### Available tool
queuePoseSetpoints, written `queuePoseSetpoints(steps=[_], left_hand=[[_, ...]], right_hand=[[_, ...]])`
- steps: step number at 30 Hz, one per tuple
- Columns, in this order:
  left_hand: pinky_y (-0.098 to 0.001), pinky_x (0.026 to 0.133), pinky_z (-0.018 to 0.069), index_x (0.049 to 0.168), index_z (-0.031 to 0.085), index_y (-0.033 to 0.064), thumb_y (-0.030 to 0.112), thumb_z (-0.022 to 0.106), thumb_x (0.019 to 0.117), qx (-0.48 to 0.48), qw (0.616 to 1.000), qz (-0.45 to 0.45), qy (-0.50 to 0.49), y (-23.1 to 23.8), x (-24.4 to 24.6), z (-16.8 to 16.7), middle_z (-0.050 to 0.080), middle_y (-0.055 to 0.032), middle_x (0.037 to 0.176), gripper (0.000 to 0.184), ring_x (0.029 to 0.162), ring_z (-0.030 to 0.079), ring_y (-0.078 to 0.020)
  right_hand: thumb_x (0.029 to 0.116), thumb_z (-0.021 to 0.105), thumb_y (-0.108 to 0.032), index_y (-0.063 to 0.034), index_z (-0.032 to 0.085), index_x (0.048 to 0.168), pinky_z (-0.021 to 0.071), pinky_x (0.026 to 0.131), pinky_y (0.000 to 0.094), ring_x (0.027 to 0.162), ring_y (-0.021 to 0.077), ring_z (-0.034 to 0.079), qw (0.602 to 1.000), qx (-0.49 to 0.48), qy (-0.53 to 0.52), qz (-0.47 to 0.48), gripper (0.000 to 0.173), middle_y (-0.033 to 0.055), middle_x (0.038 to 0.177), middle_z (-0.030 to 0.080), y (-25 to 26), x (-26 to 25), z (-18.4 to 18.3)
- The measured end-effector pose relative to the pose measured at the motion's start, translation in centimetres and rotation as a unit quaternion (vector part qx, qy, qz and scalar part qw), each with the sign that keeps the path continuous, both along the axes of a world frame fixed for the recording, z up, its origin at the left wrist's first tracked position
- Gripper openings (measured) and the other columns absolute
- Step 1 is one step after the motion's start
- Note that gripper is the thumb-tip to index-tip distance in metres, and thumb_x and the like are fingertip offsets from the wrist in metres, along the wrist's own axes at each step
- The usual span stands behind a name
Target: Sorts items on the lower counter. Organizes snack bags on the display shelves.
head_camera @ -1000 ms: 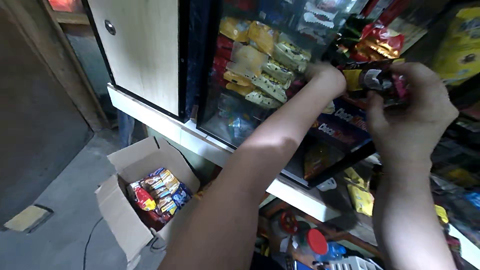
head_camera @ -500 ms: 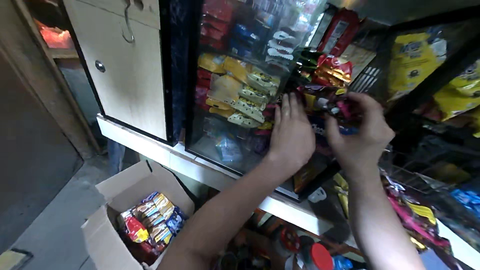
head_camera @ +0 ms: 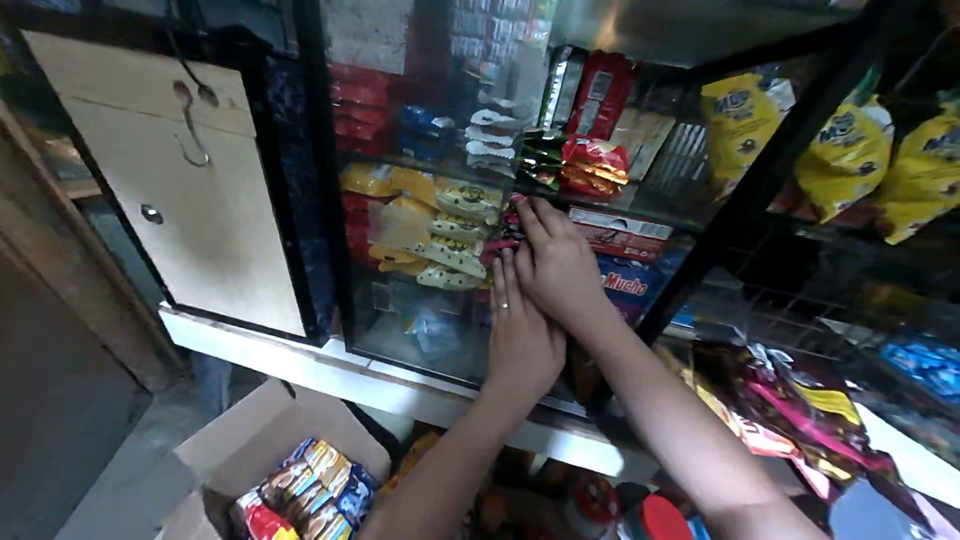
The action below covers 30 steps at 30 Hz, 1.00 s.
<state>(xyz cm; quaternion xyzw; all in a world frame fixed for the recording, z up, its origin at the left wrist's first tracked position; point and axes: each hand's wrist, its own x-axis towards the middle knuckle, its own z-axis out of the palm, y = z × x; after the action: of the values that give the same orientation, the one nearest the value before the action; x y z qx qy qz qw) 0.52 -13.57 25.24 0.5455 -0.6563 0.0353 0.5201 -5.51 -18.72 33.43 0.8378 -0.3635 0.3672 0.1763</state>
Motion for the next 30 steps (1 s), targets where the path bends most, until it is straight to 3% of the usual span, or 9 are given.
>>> queuePoseSetpoints(steps=[4, 9, 12, 15, 19, 24, 26, 28, 30], left_hand=[[-0.0589, 0.12, 0.0261, 0.148, 0.039, -0.0148, 0.026, 0.063, 0.0881, -0.11, 0.994, 0.003, 0.013, -2.8, -0.4, -2.1, 0.027, -0.0344, 0.16, 0.077, 0.15, 0.026, -0.0499], [-0.0679, 0.114, 0.0254, 0.148, 0.043, -0.0087, 0.048, 0.045, 0.1016, -0.204, 0.973, 0.092, -0.052, -6.9, 0.0, -4.5, 0.039, -0.0296, 0.156, 0.074, 0.146, 0.033, -0.0497], [-0.062, 0.117, 0.0207, 0.155, 0.038, 0.0047, 0.057, 0.027, 0.1058, -0.235, 0.963, 0.117, -0.063, -7.9, 0.0, -5.2, 0.034, -0.0218, 0.162, 0.072, 0.152, 0.026, -0.0404], [-0.0664, 0.115, 0.0199, 0.156, 0.036, 0.0038, 0.058, 0.027, 0.1052, -0.223, 0.964, 0.126, -0.071, -8.0, 0.1, -5.1, 0.03, -0.0259, 0.162, 0.074, 0.152, 0.023, -0.044], [-0.0767, 0.112, 0.0144, 0.156, 0.032, -0.0025, 0.053, 0.038, 0.1022, -0.161, 0.98, 0.093, -0.071, -7.1, 0.5, -4.4, 0.024, -0.0315, 0.163, 0.077, 0.15, 0.017, -0.0548], [-0.0683, 0.12, 0.005, 0.158, 0.022, -0.0053, 0.055, 0.041, 0.1018, -0.202, 0.979, 0.033, -0.022, -5.2, -0.8, -4.1, 0.013, -0.0365, 0.163, 0.084, 0.152, 0.006, -0.0545], [-0.0602, 0.123, 0.0088, 0.156, 0.029, 0.0061, 0.051, 0.045, 0.1031, -0.251, 0.968, -0.011, -0.014, -4.0, -3.2, -4.7, 0.016, -0.029, 0.165, 0.071, 0.156, 0.008, -0.0439], [-0.044, 0.124, 0.0182, 0.146, 0.04, 0.0192, 0.046, 0.049, 0.1035, -0.285, 0.955, -0.08, -0.009, -2.4, -6.8, -5.5, 0.028, -0.0112, 0.162, 0.051, 0.155, 0.018, -0.0226], [-0.0334, 0.116, 0.0328, 0.13, 0.051, 0.0197, 0.038, 0.05, 0.1037, -0.282, 0.946, -0.157, -0.023, -1.0, -10.7, -6.6, 0.048, -0.0059, 0.141, 0.032, 0.14, 0.041, -0.0145]], right_hand=[[0.1062, 0.048, -0.027, -0.0059, 0.052, 0.149, 0.0416, 0.108, 0.0594, 0.135, 0.0448, 0.051, 1.0, 0.027, 0.004, 0.012, 0.048, 0.0195, 0.157, 0.045, 1.4, -0.9, -0.1], [0.0994, 0.056, -0.022, -0.0054, 0.074, 0.121, 0.0527, 0.098, 0.0479, 0.118, 0.0313, 0.066, 0.988, -0.093, -0.1, 0.076, 0.032, 0.0179, 0.131, 0.067, 5.7, -7.7, -1.2], [0.1014, 0.055, -0.022, -0.0004, 0.075, 0.108, 0.054, 0.094, 0.0353, 0.11, 0.0235, 0.068, 0.978, -0.151, -0.145, 0.007, 0.029, 0.0179, 0.115, 0.072, 7.9, -15.5, -0.4], [0.102, 0.051, -0.017, 0.0097, 0.07, 0.111, 0.0545, 0.092, 0.0423, 0.103, 0.0312, 0.069, 0.97, -0.136, -0.167, -0.115, 0.034, 0.0275, 0.111, 0.07, 8.7, -24.0, 0.9], [0.1072, 0.05, -0.019, 0.006, 0.067, 0.123, 0.0492, 0.098, 0.0529, 0.108, 0.0385, 0.066, 0.925, 0.02, -0.254, -0.283, 0.034, 0.0284, 0.118, 0.067, 8.2, -33.2, 1.6], [0.1015, 0.058, -0.003, 0.0052, 0.071, 0.119, 0.0432, 0.099, 0.0699, 0.113, 0.0534, 0.062, 0.843, 0.276, -0.221, -0.406, 0.023, 0.0336, 0.118, 0.067, 3.5, -42.9, -3.5], [0.1013, 0.06, -0.007, 0.0053, 0.068, 0.121, 0.0482, 0.099, 0.0598, 0.108, 0.0438, 0.066, 0.777, 0.409, -0.178, -0.444, 0.024, 0.0297, 0.118, 0.067, 1.2, -44.2, -6.1], [0.1019, 0.058, -0.011, 0.0106, 0.06, 0.127, 0.0465, 0.102, 0.0571, 0.114, 0.0428, 0.063, 0.728, 0.494, -0.147, -0.452, 0.033, 0.0325, 0.125, 0.062, -0.5, -44.6, -7.9], [0.1043, 0.057, -0.014, 0.0104, 0.059, 0.13, 0.047, 0.101, 0.0516, 0.112, 0.0384, 0.062, 0.749, 0.513, -0.182, -0.378, 0.035, 0.0317, 0.126, 0.061, -1.2, -44.6, -9.1]])
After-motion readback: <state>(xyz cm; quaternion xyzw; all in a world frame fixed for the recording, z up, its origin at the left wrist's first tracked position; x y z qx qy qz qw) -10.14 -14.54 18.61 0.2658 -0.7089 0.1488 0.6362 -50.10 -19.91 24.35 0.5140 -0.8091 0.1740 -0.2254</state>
